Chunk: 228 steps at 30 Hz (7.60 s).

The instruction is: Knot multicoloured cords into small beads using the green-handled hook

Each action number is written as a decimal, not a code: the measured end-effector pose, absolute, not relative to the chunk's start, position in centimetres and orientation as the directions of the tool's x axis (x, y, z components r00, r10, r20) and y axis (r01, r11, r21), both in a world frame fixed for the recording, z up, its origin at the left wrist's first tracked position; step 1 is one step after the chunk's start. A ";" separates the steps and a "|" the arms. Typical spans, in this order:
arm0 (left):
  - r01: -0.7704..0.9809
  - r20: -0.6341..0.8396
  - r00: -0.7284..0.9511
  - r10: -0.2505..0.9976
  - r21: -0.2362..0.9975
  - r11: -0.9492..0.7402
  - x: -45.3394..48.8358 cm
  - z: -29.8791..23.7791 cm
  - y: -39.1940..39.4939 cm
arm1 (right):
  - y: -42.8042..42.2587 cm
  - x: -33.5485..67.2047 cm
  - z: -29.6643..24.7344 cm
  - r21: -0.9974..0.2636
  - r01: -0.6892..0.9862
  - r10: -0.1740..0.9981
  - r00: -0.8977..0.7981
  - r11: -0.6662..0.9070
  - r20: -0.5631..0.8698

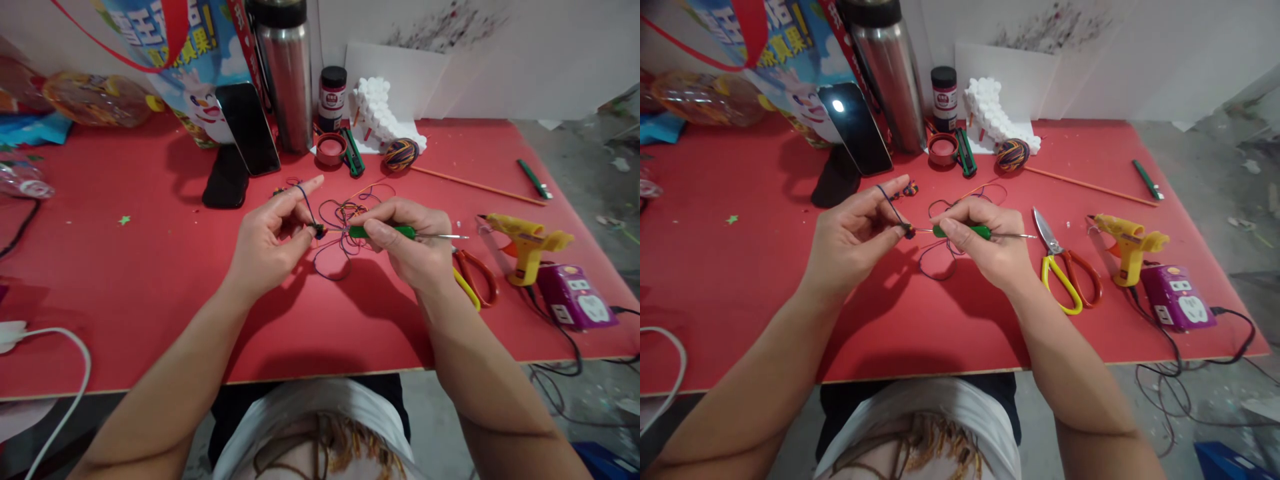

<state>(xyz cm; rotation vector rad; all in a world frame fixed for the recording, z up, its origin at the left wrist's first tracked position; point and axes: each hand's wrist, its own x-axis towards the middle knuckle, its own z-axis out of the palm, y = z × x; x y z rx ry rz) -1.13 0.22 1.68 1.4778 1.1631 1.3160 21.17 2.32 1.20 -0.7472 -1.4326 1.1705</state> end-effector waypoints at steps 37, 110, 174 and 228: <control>-0.227 0.217 -0.099 0.971 0.945 -0.234 0.0 0.7 0.2 | 2.2 18.2 -0.5 -0.757 -0.631 0.944 -0.325 -0.170 0.060; -0.427 0.050 -0.040 0.998 0.902 -0.062 0.1 1.6 0.5 | -0.3 17.1 -0.3 -0.893 -0.400 0.957 -0.104 0.208 0.270; -0.391 0.066 -0.119 0.991 0.914 -0.108 1.8 1.3 -0.8 | 0.3 16.6 0.6 -0.710 -0.689 0.972 -0.233 -0.146 0.027; -0.301 0.028 -0.186 0.982 0.950 -0.084 1.9 0.4 -0.6 | -0.6 17.0 -1.1 -0.907 -0.017 0.904 -0.074 0.421 0.421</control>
